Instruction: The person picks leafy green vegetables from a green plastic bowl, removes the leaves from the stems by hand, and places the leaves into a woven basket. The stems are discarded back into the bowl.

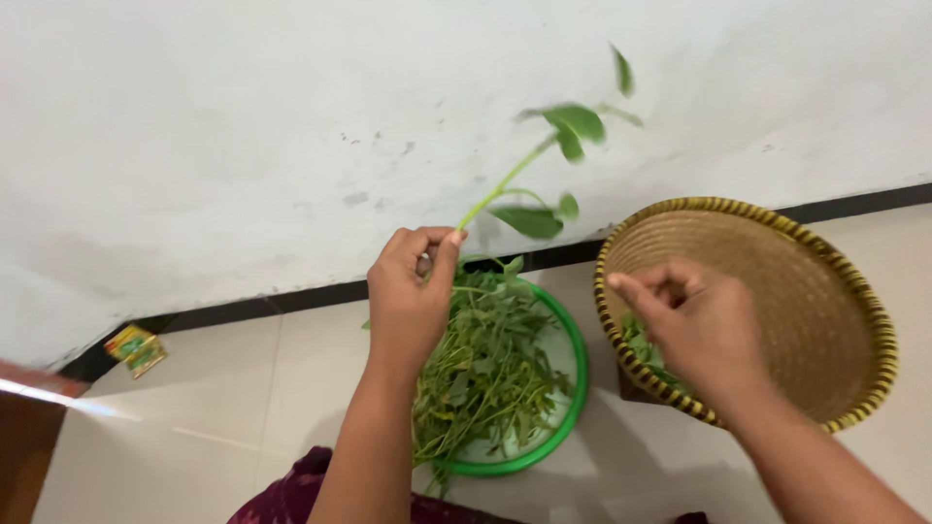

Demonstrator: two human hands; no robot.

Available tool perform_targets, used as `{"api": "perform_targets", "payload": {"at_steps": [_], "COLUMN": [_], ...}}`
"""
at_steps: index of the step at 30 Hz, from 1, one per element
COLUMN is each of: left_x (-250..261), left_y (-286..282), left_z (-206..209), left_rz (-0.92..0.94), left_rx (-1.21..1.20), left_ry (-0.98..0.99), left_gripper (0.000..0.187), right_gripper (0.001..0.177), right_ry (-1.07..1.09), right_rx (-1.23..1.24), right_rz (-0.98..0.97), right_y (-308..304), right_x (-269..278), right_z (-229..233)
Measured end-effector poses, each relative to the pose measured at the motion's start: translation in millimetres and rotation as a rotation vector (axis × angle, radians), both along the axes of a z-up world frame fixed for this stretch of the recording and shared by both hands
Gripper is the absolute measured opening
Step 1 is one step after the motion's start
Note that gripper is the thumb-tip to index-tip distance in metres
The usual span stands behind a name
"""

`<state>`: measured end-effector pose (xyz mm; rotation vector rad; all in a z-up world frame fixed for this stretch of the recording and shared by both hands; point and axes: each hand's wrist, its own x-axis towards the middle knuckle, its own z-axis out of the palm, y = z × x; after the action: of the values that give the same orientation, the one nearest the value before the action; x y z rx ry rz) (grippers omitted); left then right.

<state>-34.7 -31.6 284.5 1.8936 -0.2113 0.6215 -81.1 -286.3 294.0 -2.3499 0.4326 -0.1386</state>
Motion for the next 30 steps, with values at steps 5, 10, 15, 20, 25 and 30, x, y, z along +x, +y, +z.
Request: {"api": "perform_targets", "payload": {"at_steps": [5, 10, 15, 20, 25, 30], "left_x": [-15, -36, -44, -47, -45, -39], "left_y": [-20, -38, -49, -61, -72, -73], "left_z": [15, 24, 28, 27, 23, 14], "left_rz": [-0.025, -0.018, -0.066, -0.107, -0.112, -0.159], "left_rx": [0.144, 0.397, 0.52, 0.576, 0.629, 0.652], "left_ry": [-0.05, -0.271, -0.42, -0.504, -0.545, -0.529], "left_gripper": [0.014, 0.009, 0.017, 0.018, 0.019, 0.018], "right_gripper": [0.018, 0.014, 0.007, 0.015, 0.015, 0.011], "right_ry": [-0.667, -0.663, -0.687, -0.739, -0.57, -0.332], "right_rx": [-0.393, -0.472, -0.593, -0.753, -0.303, 0.196], "right_rz": [0.307, 0.157, -0.032, 0.137, 0.106, -0.09], "right_y": [-25, -45, -74, -98, -106, -119], "right_x": [-28, -65, -62, -46, -40, -26], "right_z": [33, 30, 35, 34, 4, -18]}}
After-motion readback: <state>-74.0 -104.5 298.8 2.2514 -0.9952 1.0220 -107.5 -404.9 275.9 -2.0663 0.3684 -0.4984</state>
